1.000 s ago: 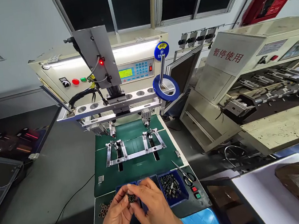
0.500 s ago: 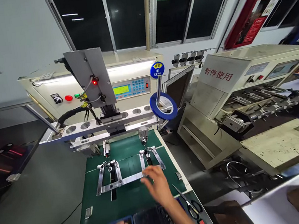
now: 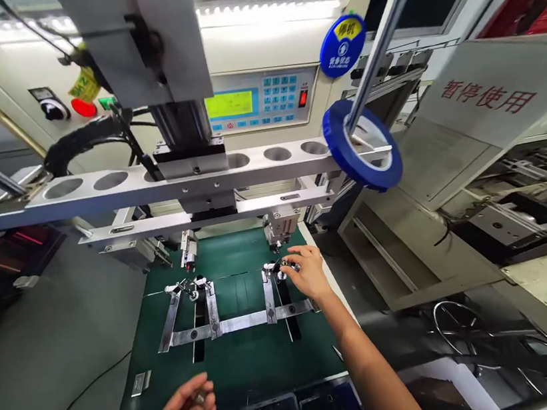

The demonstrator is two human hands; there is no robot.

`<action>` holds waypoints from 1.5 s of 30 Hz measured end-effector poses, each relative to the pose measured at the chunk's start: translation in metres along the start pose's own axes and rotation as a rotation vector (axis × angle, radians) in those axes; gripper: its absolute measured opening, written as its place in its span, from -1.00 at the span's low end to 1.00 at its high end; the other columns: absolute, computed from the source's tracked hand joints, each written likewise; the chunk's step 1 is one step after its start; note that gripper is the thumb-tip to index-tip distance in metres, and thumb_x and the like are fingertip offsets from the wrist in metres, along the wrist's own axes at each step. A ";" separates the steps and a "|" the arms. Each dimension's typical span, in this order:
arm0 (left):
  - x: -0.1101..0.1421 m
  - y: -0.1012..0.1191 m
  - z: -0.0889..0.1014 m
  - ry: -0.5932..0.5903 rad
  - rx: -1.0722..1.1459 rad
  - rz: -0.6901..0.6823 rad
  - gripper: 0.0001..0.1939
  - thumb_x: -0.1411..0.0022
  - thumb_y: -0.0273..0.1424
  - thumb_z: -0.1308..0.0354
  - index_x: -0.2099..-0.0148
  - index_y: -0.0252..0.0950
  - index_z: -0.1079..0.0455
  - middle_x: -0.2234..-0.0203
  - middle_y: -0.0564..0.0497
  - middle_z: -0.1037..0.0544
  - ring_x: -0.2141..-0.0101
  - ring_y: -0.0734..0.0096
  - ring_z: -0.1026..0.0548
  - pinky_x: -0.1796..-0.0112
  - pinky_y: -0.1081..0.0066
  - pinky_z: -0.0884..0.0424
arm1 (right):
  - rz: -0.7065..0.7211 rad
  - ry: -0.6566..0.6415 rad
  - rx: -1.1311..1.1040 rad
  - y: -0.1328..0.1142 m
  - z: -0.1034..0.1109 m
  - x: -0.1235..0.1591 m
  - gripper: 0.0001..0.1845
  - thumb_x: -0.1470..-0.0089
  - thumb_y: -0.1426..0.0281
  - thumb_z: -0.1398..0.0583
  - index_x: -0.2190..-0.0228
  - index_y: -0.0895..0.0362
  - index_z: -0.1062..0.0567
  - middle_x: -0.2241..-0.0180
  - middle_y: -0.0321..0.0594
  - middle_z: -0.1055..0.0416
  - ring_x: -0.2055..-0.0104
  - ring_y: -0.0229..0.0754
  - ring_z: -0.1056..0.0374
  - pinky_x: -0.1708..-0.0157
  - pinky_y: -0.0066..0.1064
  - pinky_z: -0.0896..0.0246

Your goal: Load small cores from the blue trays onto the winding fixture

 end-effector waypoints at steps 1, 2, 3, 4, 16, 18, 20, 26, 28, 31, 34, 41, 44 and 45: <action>-0.004 0.007 -0.006 -0.008 -0.003 -0.012 -0.45 0.39 -0.15 -0.50 0.27 -0.25 -0.56 0.34 -0.08 -0.63 0.31 0.16 -0.59 0.20 0.21 -0.55 | 0.015 -0.008 0.001 0.000 -0.001 0.000 -0.82 0.01 0.25 -0.25 0.34 0.02 -0.60 0.11 -0.16 -0.47 0.00 0.07 -0.16 0.01 -0.01 -0.13; -0.009 0.013 -0.011 -0.018 -0.009 -0.020 -0.47 0.38 -0.17 -0.51 0.29 -0.27 -0.56 0.35 -0.08 -0.63 0.31 0.18 -0.59 0.19 0.22 -0.55 | 0.029 -0.015 0.002 0.000 -0.002 -0.001 -0.82 -0.01 0.25 -0.24 0.34 0.01 -0.60 0.11 -0.16 -0.47 0.00 0.07 -0.16 0.01 -0.01 -0.13; -0.013 0.019 -0.015 -0.028 -0.021 -0.034 -0.50 0.38 -0.19 -0.51 0.31 -0.29 -0.56 0.36 -0.07 -0.63 0.32 0.20 -0.59 0.18 0.23 -0.55 | 0.043 -0.021 0.002 -0.001 -0.002 -0.001 -0.82 -0.02 0.25 -0.23 0.34 0.01 -0.59 0.11 -0.17 -0.47 0.00 0.06 -0.16 0.02 -0.01 -0.12; -0.016 0.025 -0.020 -0.038 -0.043 -0.057 -0.52 0.36 -0.21 -0.50 0.33 -0.30 -0.56 0.38 -0.06 -0.63 0.33 0.23 -0.59 0.17 0.24 -0.55 | 0.053 -0.026 0.001 -0.001 -0.003 -0.001 -0.82 -0.02 0.24 -0.23 0.34 0.01 -0.59 0.11 -0.17 -0.47 0.00 0.06 -0.16 0.02 -0.02 -0.12; -0.022 0.061 -0.049 -0.100 -0.335 -0.311 -0.77 0.10 -0.32 -0.35 0.31 -0.26 -0.55 0.37 -0.07 -0.63 0.27 0.15 -0.59 0.29 0.35 -0.53 | 0.236 -0.051 0.144 -0.006 -0.011 -0.001 -0.82 -0.09 0.27 -0.16 0.34 -0.01 -0.57 0.15 -0.17 -0.45 -0.01 0.05 -0.19 0.12 -0.09 -0.13; -0.022 0.063 -0.050 -0.105 -0.359 -0.326 -0.75 0.07 -0.33 -0.33 0.26 -0.25 -0.55 0.31 -0.08 -0.62 0.26 0.16 -0.58 0.25 0.32 -0.53 | 0.243 -0.041 0.165 -0.007 -0.010 -0.001 -0.81 -0.08 0.24 -0.16 0.36 0.00 -0.57 0.15 -0.14 -0.43 -0.02 0.07 -0.18 0.15 -0.09 -0.14; -0.022 0.064 -0.050 -0.104 -0.365 -0.328 -0.70 0.07 -0.33 -0.32 0.20 -0.25 -0.55 0.27 -0.08 -0.62 0.25 0.18 -0.58 0.21 0.30 -0.52 | 0.259 0.029 0.187 -0.011 -0.006 0.001 -0.78 -0.07 0.21 -0.17 0.41 0.05 -0.56 0.17 -0.11 -0.41 -0.02 0.09 -0.18 0.15 -0.08 -0.15; -0.024 0.066 -0.047 -0.092 -0.407 -0.326 -0.74 0.08 -0.33 -0.32 0.26 -0.25 -0.56 0.37 -0.04 -0.62 0.30 0.24 -0.56 0.22 0.34 -0.50 | 0.220 0.158 0.184 -0.013 -0.006 0.009 -0.75 -0.07 0.20 -0.18 0.49 0.09 -0.50 0.15 -0.07 -0.38 -0.02 0.10 -0.17 0.12 -0.07 -0.15; -0.025 0.066 -0.046 -0.094 -0.398 -0.313 -0.72 0.07 -0.31 -0.32 0.24 -0.25 -0.56 0.41 -0.03 -0.61 0.34 0.26 -0.55 0.24 0.34 -0.50 | 0.212 0.094 0.158 -0.010 -0.011 0.006 -0.77 -0.07 0.21 -0.17 0.46 0.08 -0.52 0.09 -0.09 -0.38 -0.05 0.11 -0.15 0.10 -0.05 -0.14; -0.024 0.066 -0.046 -0.126 -0.342 -0.269 -0.66 0.05 -0.26 -0.30 0.18 -0.26 -0.54 0.42 -0.01 -0.59 0.35 0.28 -0.56 0.24 0.33 -0.50 | 0.218 -0.008 0.131 -0.008 -0.015 0.001 -0.78 -0.07 0.23 -0.15 0.45 0.05 -0.53 0.07 -0.13 -0.40 -0.09 0.12 -0.13 0.09 -0.03 -0.13; -0.023 0.068 -0.044 -0.143 -0.324 -0.244 -0.63 0.04 -0.23 -0.30 0.15 -0.26 -0.52 0.40 0.00 -0.58 0.34 0.29 -0.56 0.25 0.33 -0.50 | 0.240 -0.070 0.142 -0.010 -0.015 -0.001 -0.79 -0.09 0.23 -0.14 0.41 0.04 -0.53 0.10 -0.14 -0.43 -0.07 0.12 -0.15 0.11 -0.03 -0.14; -0.032 0.071 -0.026 -0.119 -0.415 -0.340 -0.68 0.00 -0.24 -0.30 0.17 -0.24 -0.51 0.39 0.01 -0.56 0.36 0.39 -0.50 0.26 0.40 -0.44 | 0.223 0.014 0.141 -0.004 -0.015 0.001 -0.75 -0.11 0.18 -0.14 0.38 0.01 -0.58 0.11 -0.13 -0.42 -0.03 0.09 -0.17 0.13 -0.06 -0.15; -0.038 0.072 -0.019 -0.099 -0.394 -0.345 -0.65 -0.03 -0.22 -0.28 0.12 -0.23 -0.47 0.34 0.01 -0.57 0.32 0.38 -0.51 0.22 0.38 -0.44 | 0.208 0.071 0.142 -0.003 -0.016 0.004 -0.78 -0.10 0.21 -0.15 0.39 0.01 -0.58 0.17 -0.15 -0.45 -0.03 0.09 -0.15 0.12 -0.07 -0.12; -0.039 0.074 -0.018 -0.094 -0.372 -0.347 -0.63 -0.03 -0.22 -0.28 0.11 -0.23 -0.44 0.33 0.01 -0.57 0.32 0.37 -0.51 0.22 0.37 -0.45 | 0.195 0.100 0.153 -0.004 -0.016 0.006 -0.77 -0.10 0.21 -0.15 0.40 0.01 -0.58 0.21 -0.15 -0.45 -0.02 0.10 -0.15 0.15 -0.08 -0.11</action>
Point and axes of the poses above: each hand's wrist, its own x-axis away from the middle knuckle, its own z-axis out of the back of the hand, y = z × x, the point moved 9 cm from there along -x, towards the middle knuckle
